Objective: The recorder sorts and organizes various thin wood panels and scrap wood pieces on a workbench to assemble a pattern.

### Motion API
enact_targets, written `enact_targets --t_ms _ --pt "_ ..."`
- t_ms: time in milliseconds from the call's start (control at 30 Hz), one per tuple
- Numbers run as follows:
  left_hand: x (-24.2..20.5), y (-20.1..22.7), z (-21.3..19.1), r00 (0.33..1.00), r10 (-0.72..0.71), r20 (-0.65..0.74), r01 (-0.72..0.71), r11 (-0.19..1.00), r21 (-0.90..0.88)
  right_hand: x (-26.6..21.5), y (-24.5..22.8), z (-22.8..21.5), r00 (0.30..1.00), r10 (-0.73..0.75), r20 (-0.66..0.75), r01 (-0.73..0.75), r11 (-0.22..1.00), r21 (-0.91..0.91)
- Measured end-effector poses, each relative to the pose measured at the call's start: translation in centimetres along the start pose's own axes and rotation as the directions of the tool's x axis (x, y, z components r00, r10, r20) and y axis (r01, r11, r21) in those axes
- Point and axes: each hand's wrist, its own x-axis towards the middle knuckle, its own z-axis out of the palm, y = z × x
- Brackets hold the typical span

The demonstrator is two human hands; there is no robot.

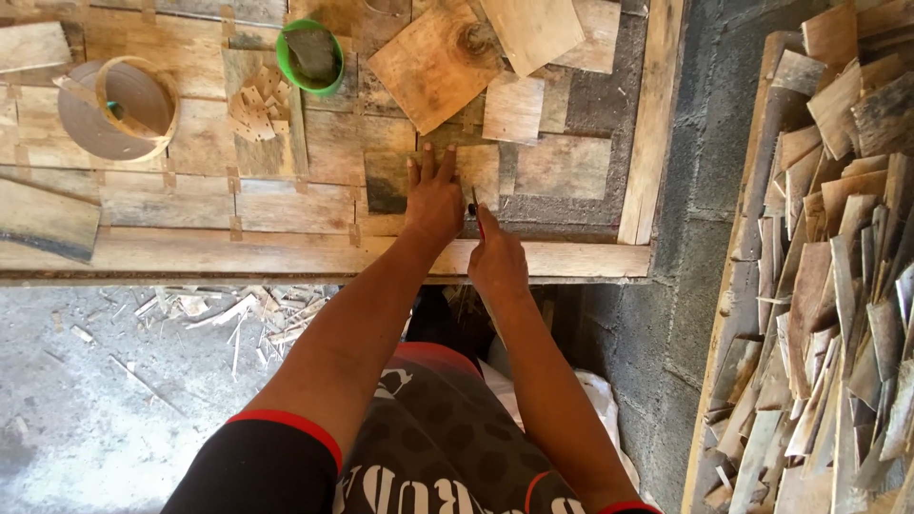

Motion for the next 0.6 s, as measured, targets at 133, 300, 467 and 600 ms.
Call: enact_targets --t_ms 133,300,467,600 --pt "0.5 -0.4 1.4 1.0 -0.004 -0.012 0.004 1.0 -0.006 -0.6 0.0 0.2 0.996 0.079 0.046 -0.08 0.996 0.026" --pt "0.3 -0.6 1.8 0.999 -0.001 -0.047 0.0 1.0 -0.029 -0.5 1.9 1.6 1.0 -0.028 -0.01 0.028 0.999 -0.019" --pt "0.2 -0.6 1.8 0.996 0.009 -0.086 -0.011 1.0 -0.023 -1.2 1.6 1.2 1.0 0.011 0.012 -0.011 0.999 -0.036" --pt "0.6 -0.7 2.4 0.995 0.009 -0.101 -0.01 1.0 -0.008 -1.3 2.4 1.9 1.0 -0.019 -0.01 0.019 1.0 0.007"
